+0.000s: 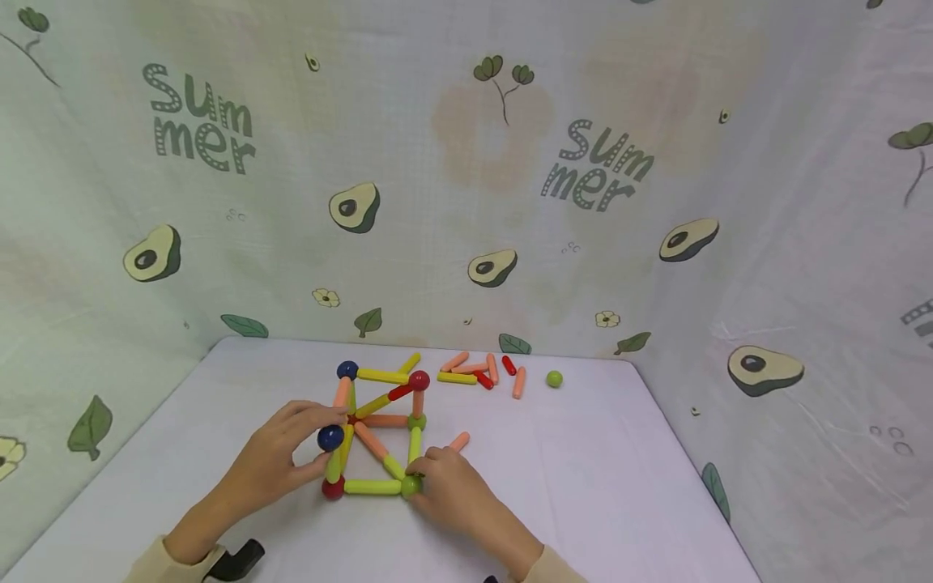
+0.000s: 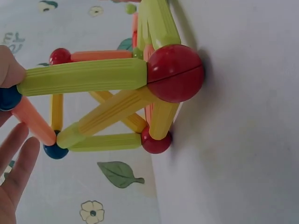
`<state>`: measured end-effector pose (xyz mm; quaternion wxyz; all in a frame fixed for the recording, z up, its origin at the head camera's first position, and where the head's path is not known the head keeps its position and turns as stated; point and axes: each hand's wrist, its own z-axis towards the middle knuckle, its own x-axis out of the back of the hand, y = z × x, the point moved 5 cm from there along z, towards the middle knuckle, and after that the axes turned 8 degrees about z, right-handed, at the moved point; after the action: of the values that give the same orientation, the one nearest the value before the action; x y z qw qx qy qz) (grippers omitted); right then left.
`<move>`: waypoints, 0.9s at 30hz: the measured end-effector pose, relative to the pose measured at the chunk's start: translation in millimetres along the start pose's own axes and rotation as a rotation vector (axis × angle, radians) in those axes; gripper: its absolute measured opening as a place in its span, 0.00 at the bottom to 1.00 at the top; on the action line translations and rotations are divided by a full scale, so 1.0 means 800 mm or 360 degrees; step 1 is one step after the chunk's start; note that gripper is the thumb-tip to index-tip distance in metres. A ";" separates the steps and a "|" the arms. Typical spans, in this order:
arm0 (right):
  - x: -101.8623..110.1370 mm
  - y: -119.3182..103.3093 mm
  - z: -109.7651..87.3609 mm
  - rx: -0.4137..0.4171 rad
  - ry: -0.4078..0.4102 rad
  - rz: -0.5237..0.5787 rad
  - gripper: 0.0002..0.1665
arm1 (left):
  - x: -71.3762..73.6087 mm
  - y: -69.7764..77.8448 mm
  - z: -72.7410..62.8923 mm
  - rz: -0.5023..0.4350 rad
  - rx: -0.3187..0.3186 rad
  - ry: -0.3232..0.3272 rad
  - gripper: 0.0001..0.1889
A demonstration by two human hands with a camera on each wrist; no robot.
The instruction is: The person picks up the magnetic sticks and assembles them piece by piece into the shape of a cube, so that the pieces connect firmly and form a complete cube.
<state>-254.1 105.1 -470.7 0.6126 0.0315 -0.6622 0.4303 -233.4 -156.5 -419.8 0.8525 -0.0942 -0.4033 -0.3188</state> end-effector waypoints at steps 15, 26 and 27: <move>0.060 0.110 0.013 -0.0107 -0.0004 -0.0040 0.20 | 0.000 -0.002 -0.004 -0.0447 -0.0065 0.0112 0.34; 0.125 0.210 0.043 -0.0486 0.0280 -0.0152 0.20 | -0.004 -0.003 -0.005 -0.0517 -0.0020 0.0070 0.33; 0.130 0.221 0.045 -0.0524 0.0267 -0.0172 0.21 | -0.004 -0.003 -0.005 -0.0520 -0.0028 0.0079 0.34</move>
<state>-408.4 244.3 -473.1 0.6847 -0.0697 -0.6677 0.2839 -234.0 -158.5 -424.8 0.7982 -0.0270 -0.3892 -0.4590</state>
